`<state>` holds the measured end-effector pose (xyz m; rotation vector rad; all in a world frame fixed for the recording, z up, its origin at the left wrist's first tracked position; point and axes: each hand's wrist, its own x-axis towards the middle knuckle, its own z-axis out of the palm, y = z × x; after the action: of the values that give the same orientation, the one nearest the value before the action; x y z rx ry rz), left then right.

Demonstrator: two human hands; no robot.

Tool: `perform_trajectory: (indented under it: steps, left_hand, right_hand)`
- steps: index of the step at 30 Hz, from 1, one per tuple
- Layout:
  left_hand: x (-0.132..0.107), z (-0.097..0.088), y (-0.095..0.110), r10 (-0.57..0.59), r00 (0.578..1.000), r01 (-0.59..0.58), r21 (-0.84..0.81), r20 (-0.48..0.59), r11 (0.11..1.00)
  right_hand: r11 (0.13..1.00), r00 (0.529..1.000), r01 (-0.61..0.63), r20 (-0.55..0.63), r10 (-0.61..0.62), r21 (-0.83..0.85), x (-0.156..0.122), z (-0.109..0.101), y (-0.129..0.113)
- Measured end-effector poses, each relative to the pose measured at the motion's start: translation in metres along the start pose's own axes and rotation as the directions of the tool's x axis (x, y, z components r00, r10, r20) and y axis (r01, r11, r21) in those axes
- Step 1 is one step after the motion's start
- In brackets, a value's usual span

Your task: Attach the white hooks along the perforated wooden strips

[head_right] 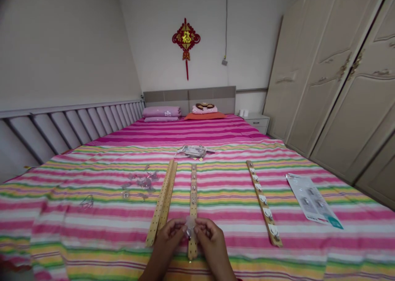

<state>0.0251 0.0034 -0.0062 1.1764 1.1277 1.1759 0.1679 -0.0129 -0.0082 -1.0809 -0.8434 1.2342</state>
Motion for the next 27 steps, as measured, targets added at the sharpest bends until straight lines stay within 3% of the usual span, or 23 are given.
perform_trajectory:
  steps: [4,14,27]
  left_hand:
    - [0.014,0.007,-0.010,-0.066,0.998,0.064,-0.062,-0.021,0.996]
    - [0.050,0.014,-0.015,-0.064,0.995,0.074,0.121,-0.081,0.990]
    - [0.065,0.018,-0.024,-0.073,0.989,0.100,0.216,-0.129,0.971]
  right_hand:
    - [1.000,1.000,0.005,0.015,-0.005,-0.011,0.015,-0.001,0.006]
    - [0.996,0.999,-0.034,-0.025,0.032,-0.086,0.045,0.005,0.017]
    - [0.982,0.997,-0.040,-0.074,0.027,-0.185,0.058,0.005,0.024]
